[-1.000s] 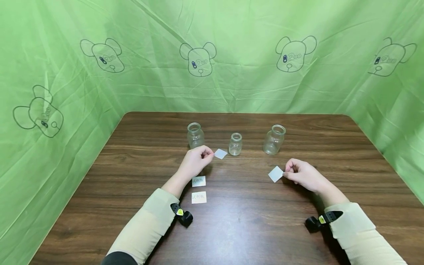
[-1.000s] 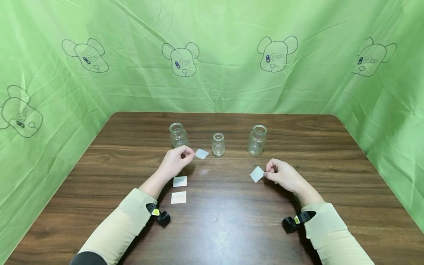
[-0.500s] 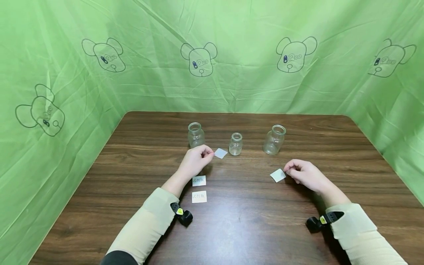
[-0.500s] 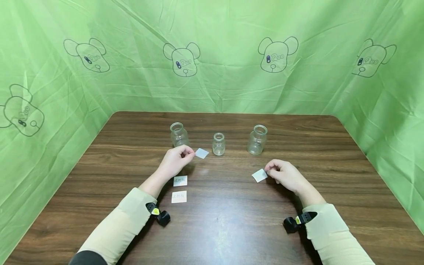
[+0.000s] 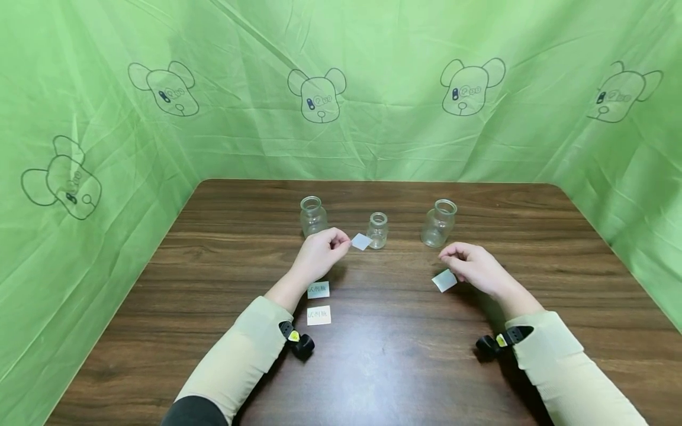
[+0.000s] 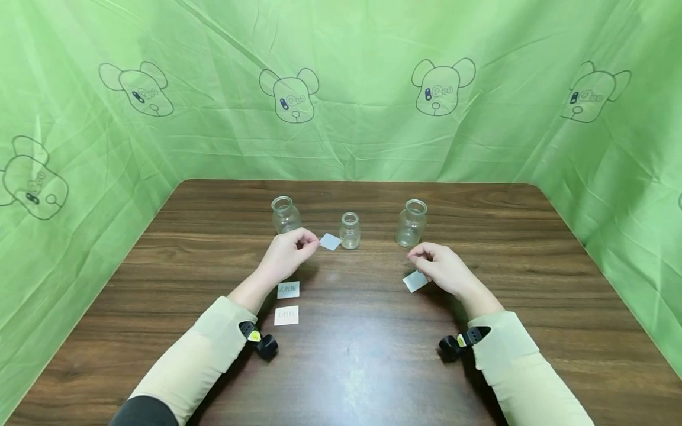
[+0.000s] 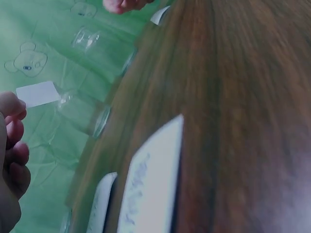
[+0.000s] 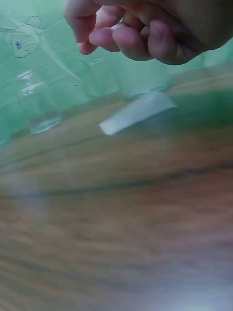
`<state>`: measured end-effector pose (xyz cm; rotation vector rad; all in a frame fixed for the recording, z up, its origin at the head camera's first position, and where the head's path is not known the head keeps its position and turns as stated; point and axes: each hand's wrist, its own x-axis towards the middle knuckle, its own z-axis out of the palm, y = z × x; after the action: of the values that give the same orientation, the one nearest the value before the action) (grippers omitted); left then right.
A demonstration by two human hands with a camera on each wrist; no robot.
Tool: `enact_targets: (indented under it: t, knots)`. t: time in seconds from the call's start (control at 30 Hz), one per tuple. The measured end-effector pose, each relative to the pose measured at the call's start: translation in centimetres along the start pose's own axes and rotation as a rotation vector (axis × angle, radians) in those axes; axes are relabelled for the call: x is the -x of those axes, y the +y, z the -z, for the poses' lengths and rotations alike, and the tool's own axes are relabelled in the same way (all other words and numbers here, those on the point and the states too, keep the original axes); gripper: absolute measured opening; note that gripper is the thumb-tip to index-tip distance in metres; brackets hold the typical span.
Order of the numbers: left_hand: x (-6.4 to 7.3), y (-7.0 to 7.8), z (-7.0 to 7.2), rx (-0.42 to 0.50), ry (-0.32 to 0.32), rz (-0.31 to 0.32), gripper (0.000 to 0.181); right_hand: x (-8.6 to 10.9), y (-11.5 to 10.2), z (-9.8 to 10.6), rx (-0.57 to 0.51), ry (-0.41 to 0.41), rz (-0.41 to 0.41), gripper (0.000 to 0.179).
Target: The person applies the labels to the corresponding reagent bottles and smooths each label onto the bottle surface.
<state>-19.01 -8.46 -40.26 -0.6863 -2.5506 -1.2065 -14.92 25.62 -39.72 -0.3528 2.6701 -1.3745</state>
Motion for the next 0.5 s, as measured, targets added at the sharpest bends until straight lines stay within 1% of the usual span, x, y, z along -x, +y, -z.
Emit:
enact_targets:
  t: [0.17,0.3,0.5]
  knots:
    - [-0.6,0.9,-0.4,-0.011,0.029,-0.005,0.006,-1.2,-1.2,-1.0,-0.037,0.000,0.020,0.022]
    - [-1.0,1.5,-0.8,-0.030,0.038,-0.015,0.007,-2.0,-2.1,-1.9,-0.077,-0.004,0.031,0.022]
    - [-1.1,2.1,-1.2,-0.043,0.046,-0.017,0.007,-2.7,-3.1,-2.7,-0.075,-0.001,0.058,0.021]
